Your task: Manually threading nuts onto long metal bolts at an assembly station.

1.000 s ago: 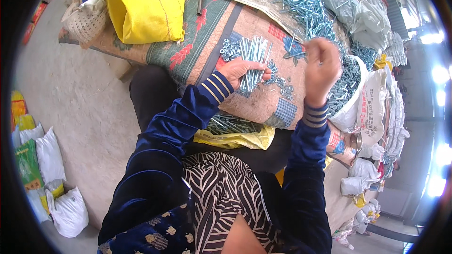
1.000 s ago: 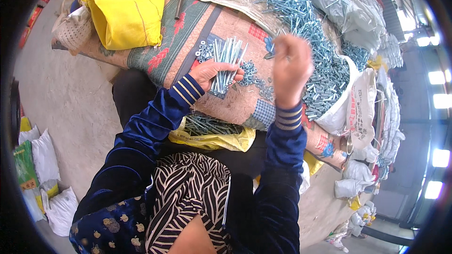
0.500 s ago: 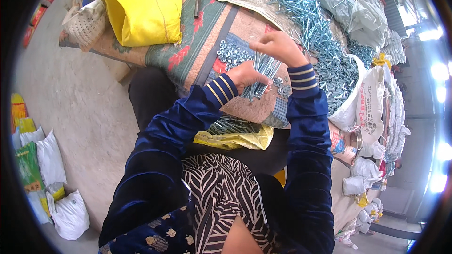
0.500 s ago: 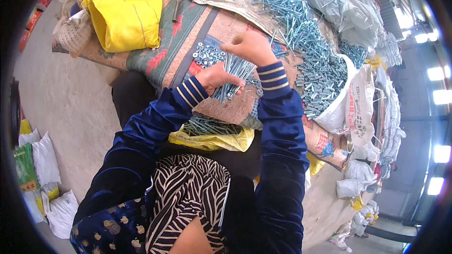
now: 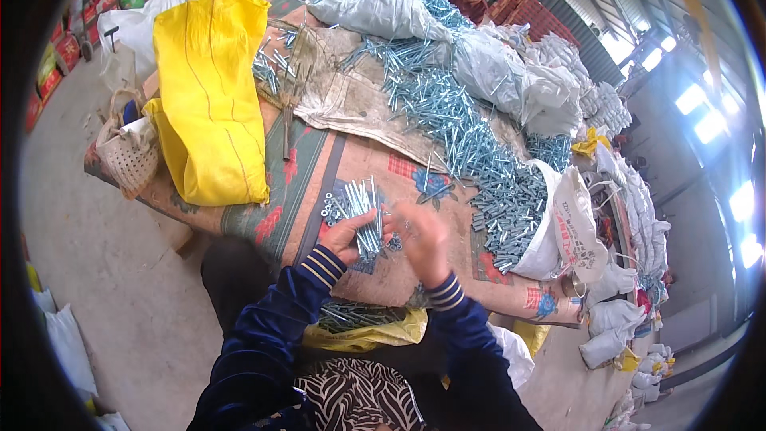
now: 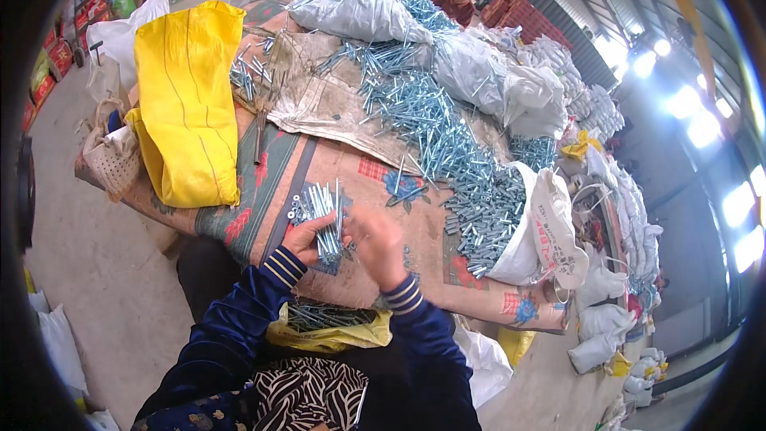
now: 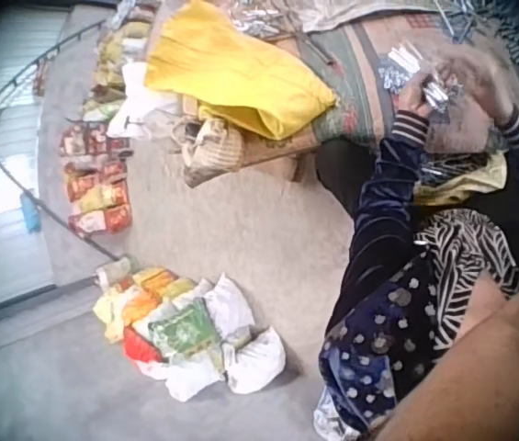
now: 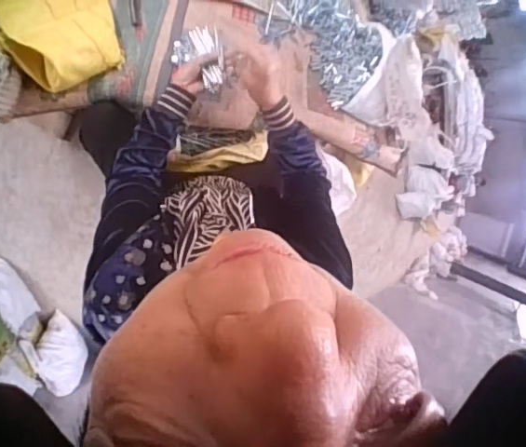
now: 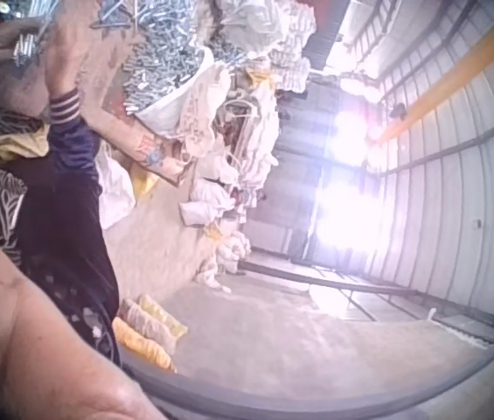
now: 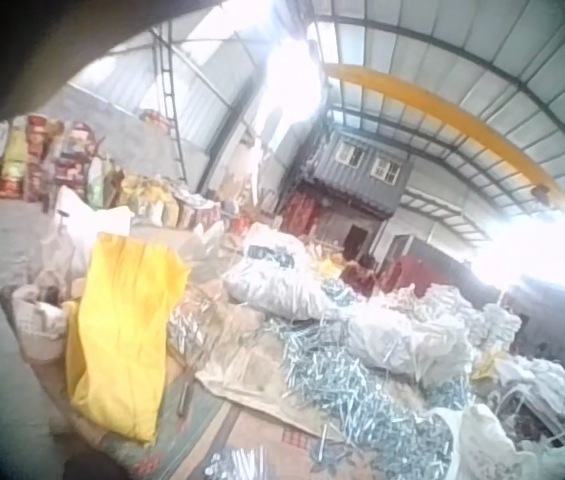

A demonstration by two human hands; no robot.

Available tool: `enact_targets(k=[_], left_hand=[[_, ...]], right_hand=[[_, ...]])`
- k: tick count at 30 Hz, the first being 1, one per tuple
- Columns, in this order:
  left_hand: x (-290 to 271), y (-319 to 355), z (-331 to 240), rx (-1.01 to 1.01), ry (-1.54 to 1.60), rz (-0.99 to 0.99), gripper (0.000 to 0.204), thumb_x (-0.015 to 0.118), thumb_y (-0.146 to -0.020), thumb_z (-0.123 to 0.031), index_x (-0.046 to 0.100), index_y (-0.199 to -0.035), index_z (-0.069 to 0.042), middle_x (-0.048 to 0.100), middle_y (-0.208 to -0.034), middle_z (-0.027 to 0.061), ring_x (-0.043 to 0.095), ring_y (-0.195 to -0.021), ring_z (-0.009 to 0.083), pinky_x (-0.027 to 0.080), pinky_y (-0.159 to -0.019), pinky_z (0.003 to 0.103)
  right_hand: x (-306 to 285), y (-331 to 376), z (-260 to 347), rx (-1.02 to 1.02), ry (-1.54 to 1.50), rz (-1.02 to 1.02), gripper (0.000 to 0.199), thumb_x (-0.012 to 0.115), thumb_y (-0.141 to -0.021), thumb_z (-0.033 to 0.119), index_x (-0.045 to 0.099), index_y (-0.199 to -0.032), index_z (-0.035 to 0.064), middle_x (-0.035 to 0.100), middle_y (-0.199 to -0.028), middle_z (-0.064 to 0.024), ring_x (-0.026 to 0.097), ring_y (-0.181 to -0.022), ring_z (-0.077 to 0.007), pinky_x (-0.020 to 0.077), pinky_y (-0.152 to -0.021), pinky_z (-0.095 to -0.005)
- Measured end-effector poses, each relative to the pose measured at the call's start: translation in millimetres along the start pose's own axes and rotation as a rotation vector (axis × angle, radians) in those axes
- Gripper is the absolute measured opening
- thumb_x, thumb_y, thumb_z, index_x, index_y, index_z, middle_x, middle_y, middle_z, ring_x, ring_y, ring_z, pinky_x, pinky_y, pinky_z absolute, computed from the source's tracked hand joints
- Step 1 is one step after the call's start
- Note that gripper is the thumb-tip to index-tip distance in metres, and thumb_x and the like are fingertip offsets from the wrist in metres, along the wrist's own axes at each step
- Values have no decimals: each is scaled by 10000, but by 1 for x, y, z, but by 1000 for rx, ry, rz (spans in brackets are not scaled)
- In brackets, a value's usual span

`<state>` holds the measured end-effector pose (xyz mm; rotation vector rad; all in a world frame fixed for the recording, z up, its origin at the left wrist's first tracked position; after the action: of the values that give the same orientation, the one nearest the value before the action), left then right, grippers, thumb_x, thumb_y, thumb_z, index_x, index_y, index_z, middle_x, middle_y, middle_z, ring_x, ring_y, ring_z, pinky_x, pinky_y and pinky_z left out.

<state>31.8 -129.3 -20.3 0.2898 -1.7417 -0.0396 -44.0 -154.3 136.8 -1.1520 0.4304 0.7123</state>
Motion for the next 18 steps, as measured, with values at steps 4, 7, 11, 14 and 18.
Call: enact_targets(k=[4, 7, 11, 14, 18], left_hand=[[-28, -18, -4, 41, -1, 12, 225, 583, -888, -47, 590, -1112, -72, 644, -991, 96, 647, -846, 195, 558, -725, 322], [-5, -12, -8, 36, -83, 79, 163, 582, -885, -36, 583, -1047, -19, 633, -862, 73, 634, -755, 170, 547, -672, 285], [34, 2, -8, -63, -555, 84, 156, 634, -851, -54, 573, -985, -4, 612, -775, 66, 623, -671, 164, 531, -592, 269], [39, 8, 25, -211, -597, 228, 207, 672, -830, -91, 549, -974, -7, 596, -750, 74, 618, -640, 169, 524, -563, 284], [36, 23, 42, -292, -535, 201, 282, 673, -830, -106, 539, -1045, 18, 625, -828, 99, 648, -711, 179, 559, -631, 291]], right_hand=[[23, 15, 23, -209, -49, 210, 209, 664, -763, 3, 651, -971, 17, 657, -1007, -128, 624, -936, -275, 487, -799, -358], [2, 14, -46, 386, -358, 1, 182, 620, -837, 95, 633, -1004, 24, 656, -1012, -87, 611, -978, -244, 474, -857, -386], [52, 24, -111, 942, -1274, 97, 392, 581, -921, 274, 497, -1193, 5, 613, -1069, -111, 612, -982, -223, 511, -827, -336], [71, 11, -75, 959, -1478, 205, 391, 599, -908, 268, 492, -1185, 14, 607, -1015, -115, 621, -943, -220, 537, -799, -356], [88, 25, -76, 947, -1628, 158, 272, 644, -871, 183, 537, -1073, 35, 602, -918, -100, 632, -828, -199, 568, -735, -356]])
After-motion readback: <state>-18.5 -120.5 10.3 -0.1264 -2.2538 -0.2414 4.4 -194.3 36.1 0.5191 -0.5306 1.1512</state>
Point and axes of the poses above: each hand's wrist, its own y-axis away from the middle knuckle, its own x-axis out of the palm, z = x × y, the point moved 9 cm from there along -y, towards the middle knuckle
